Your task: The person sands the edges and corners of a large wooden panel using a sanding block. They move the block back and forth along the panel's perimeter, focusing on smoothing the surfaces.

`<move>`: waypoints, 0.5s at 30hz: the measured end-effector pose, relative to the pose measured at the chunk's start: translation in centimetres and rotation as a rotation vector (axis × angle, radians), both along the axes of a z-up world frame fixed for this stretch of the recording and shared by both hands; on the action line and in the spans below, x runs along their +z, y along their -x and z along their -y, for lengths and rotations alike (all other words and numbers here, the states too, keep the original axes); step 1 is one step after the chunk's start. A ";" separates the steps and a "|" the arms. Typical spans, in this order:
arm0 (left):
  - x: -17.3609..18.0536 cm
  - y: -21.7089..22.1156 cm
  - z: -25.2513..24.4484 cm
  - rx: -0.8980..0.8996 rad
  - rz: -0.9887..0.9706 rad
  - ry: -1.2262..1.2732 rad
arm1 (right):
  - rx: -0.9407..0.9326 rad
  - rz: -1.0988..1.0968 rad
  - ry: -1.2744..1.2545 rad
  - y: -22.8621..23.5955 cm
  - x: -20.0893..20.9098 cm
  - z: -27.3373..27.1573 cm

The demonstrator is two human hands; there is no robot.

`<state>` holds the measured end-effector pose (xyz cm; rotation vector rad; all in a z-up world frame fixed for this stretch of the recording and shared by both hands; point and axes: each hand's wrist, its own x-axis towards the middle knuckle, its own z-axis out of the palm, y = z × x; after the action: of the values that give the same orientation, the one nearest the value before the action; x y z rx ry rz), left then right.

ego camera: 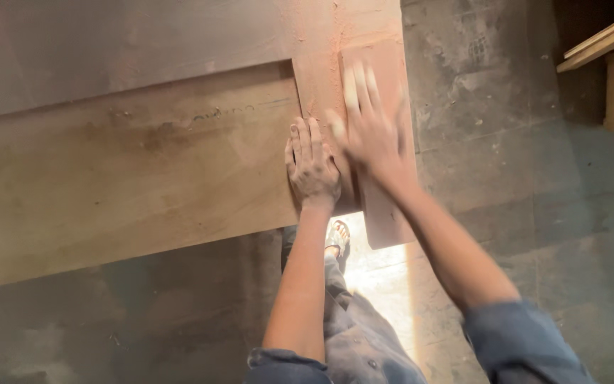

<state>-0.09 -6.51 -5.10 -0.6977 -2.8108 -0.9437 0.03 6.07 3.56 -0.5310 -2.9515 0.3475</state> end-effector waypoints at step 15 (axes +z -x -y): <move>-1.1 -0.2 -0.8 0.042 0.002 -0.003 | 0.109 -0.155 -0.185 -4.8 -2.8 -1.9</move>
<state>0.11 -5.73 -6.18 -0.6346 -2.8136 -0.9415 4.81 7.97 0.79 -0.3064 -2.8293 0.1169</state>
